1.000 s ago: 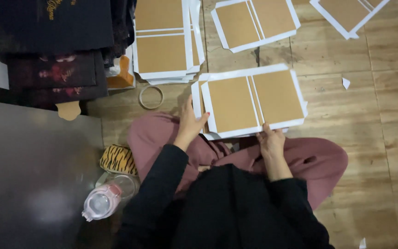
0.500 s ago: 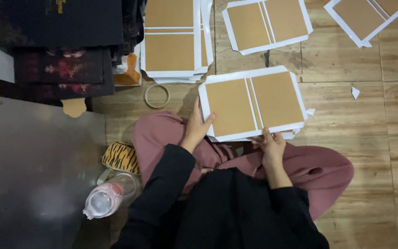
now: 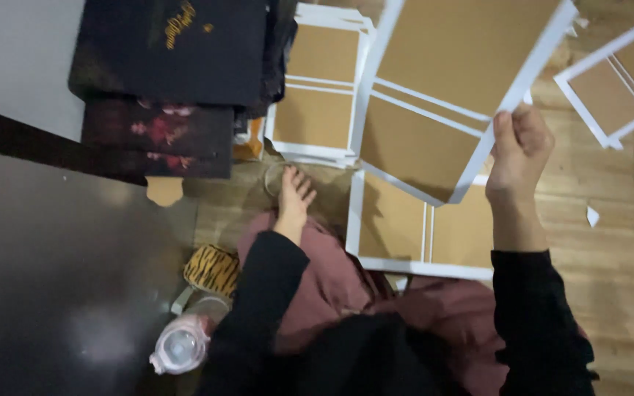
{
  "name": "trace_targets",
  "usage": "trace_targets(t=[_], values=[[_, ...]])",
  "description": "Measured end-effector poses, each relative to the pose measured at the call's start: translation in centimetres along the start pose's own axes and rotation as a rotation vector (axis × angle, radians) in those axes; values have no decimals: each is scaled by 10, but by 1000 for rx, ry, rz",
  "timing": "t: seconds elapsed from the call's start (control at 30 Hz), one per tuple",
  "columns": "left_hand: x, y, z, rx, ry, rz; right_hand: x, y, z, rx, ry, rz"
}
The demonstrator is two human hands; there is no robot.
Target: Sorting and stacking printed cardboard components on the floor of a print shop.
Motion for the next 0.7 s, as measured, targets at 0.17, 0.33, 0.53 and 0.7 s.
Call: trace_targets(t=[0.17, 0.33, 0.53, 0.7], values=[[4, 5, -2, -202, -42, 25, -75, 103, 44, -207, 1, 157], [-29, -4, 33, -212, -175, 44, -322, 174, 73, -140, -329, 643], [-48, -9, 67, -85, -287, 10, -371, 156, 124, -29, -215, 856], [-26, 8, 56, -21, -321, 17, -331, 148, 136, -81, -197, 814]])
Point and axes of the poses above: each hand's wrist, its own y-axis towards the middle knuckle, its own z-axis out of the palm, x = y × z, the point moved 8 cm from there along y, towards the middle knuckle, and after that the axes turned 12 degrees about z, right-handed, at the moved point
